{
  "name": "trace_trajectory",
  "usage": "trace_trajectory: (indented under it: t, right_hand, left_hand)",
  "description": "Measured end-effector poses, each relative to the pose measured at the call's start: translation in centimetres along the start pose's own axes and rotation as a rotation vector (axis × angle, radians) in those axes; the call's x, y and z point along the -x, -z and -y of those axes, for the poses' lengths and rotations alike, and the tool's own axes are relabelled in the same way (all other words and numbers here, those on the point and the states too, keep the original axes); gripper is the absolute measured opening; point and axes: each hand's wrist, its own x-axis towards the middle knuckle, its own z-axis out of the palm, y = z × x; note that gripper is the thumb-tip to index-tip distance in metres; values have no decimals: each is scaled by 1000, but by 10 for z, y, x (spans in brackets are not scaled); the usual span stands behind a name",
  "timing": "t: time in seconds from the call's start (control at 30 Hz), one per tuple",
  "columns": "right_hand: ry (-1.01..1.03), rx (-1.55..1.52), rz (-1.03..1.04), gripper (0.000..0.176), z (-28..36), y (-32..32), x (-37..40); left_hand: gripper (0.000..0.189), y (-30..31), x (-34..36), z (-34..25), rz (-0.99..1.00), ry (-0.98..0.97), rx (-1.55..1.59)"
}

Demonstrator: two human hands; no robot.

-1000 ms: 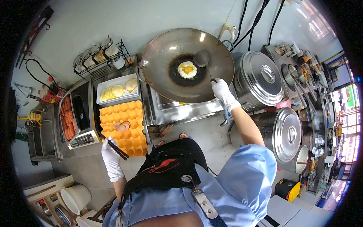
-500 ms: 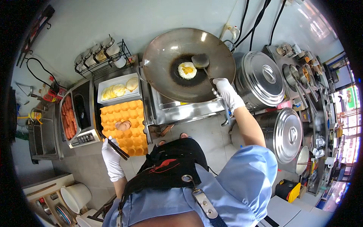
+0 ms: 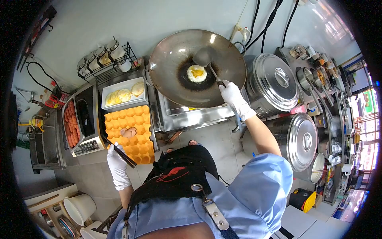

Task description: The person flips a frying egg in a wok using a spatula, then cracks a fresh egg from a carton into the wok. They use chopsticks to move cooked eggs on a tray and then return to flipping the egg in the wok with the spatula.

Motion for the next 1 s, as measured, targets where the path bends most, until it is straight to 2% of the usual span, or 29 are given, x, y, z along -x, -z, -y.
trace_trajectory:
  t: [0.07, 0.6, 0.7, 0.77, 0.8, 0.87, 1.0]
  right_hand:
    - [381, 236, -272, 33, -16, -7, -7]
    - [314, 486, -299, 43, -11, -3, 32]
    - [291, 501, -370, 45, -25, -12, 45]
    - [401, 434, -531, 47, -41, -20, 57]
    - [403, 435, -528, 47, -41, -22, 66]
    - [250, 379, -481, 48, -40, -27, 85]
    - [176, 383, -510, 49, -47, -34, 108]
  left_hand:
    - [19, 4, -1, 0, 13, -3, -8]
    - [20, 3, -5, 3, 12, -7, 10]
    - [20, 6, -6, 2, 48, -6, -12]
    - [20, 8, -5, 0, 66, 7, -4]
    - [20, 8, -4, -1, 85, 19, 4]
    - [20, 8, -4, -2, 80, 21, 2]
    - [19, 3, -4, -3, 72, 34, -9]
